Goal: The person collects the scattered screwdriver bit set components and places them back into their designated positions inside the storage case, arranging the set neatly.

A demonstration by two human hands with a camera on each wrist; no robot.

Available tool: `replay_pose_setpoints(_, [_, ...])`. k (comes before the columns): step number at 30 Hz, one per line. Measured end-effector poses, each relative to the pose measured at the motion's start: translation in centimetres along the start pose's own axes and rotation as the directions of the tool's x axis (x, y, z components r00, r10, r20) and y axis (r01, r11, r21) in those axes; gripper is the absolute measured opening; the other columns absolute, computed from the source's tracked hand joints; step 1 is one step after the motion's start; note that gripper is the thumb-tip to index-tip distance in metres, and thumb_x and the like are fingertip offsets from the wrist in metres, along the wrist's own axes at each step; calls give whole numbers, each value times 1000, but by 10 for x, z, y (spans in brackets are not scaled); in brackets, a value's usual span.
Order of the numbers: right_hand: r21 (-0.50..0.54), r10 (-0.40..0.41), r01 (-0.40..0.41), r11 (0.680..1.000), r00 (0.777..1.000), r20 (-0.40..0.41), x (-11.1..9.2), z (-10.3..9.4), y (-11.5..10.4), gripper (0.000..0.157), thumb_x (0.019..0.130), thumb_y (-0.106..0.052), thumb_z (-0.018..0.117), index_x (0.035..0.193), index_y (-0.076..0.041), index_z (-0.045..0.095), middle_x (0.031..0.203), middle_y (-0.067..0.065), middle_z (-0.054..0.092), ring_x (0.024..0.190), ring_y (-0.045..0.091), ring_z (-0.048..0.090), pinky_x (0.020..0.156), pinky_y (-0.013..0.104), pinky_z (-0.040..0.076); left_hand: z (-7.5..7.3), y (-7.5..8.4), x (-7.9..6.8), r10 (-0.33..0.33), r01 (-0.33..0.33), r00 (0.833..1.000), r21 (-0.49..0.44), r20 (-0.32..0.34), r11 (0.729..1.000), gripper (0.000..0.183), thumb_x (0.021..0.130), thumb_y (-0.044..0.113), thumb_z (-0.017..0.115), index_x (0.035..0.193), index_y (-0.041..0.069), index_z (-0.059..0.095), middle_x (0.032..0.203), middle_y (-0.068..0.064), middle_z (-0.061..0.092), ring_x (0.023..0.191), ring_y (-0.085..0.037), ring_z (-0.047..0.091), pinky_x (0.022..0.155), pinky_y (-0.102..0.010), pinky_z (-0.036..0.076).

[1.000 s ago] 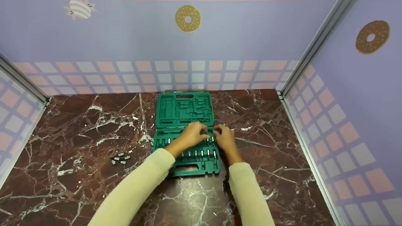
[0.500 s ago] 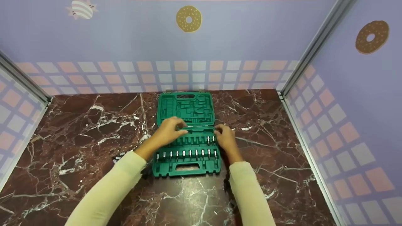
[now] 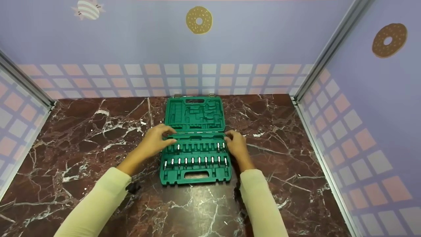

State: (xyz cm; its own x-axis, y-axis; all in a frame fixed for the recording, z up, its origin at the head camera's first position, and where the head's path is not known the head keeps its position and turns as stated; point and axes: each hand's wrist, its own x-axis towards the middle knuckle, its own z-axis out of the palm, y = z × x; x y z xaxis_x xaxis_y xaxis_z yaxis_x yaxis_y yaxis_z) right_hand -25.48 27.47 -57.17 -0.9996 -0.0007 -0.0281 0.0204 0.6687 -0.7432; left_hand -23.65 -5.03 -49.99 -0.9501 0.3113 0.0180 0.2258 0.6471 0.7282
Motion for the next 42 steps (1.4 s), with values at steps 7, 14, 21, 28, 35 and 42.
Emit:
replay_pose_setpoints(7, [4,6,-6,1000,1000,-12,1,0,2,23,103,-10,63,121,0,70,117,23,71,107,38,66,94,54,53,-19,-22,-17,18,-19,998,-10,-64,1000,31,91,14,78,118,0,71,114,-18,66,106,-37,64,94,-47,55])
replay_pose_setpoints(14, [1,12,-12,1000,1000,-13,0,1,5,23,103,-10,63,122,0,70,118,23,71,108,39,66,95,54,53,-31,-43,-37,40,-42,987,-10,-153,999,27,88,11,81,110,0,74,105,-15,69,91,-34,64,83,-45,54])
replay_pose_setpoints(21, [2,17,-17,1000,1000,-1,-1,2,3,24,103,-11,63,123,0,69,119,23,70,109,38,66,95,53,53,-42,-62,-53,3,-1,991,15,-137,1000,24,86,9,82,106,0,74,102,-16,69,95,-35,65,87,-48,55])
replay_pose_setpoints(28, [-8,3,-2,1000,1000,15,-2,1,2,26,103,-12,62,126,0,68,120,24,70,109,39,66,94,54,53,-58,-85,-69,-43,45,998,70,-42,997,27,85,7,82,109,-1,74,102,-19,68,92,-35,65,85,-49,56])
replay_pose_setpoints(35, [-16,-1,1,1000,1000,14,0,0,2,24,104,-11,61,124,0,68,118,24,70,108,39,66,94,54,53,-63,-103,-79,-77,75,997,102,16,992,25,84,4,82,107,-3,73,99,-19,67,90,-32,63,84,-48,54])
replay_pose_setpoints(42, [-1,8,-8,1000,1000,17,1,0,0,24,104,-12,61,123,0,68,119,23,70,109,38,65,95,53,53,-63,-114,-83,-116,113,993,71,28,991,20,85,-2,78,103,-5,72,98,-20,69,88,-32,66,84,-47,57])
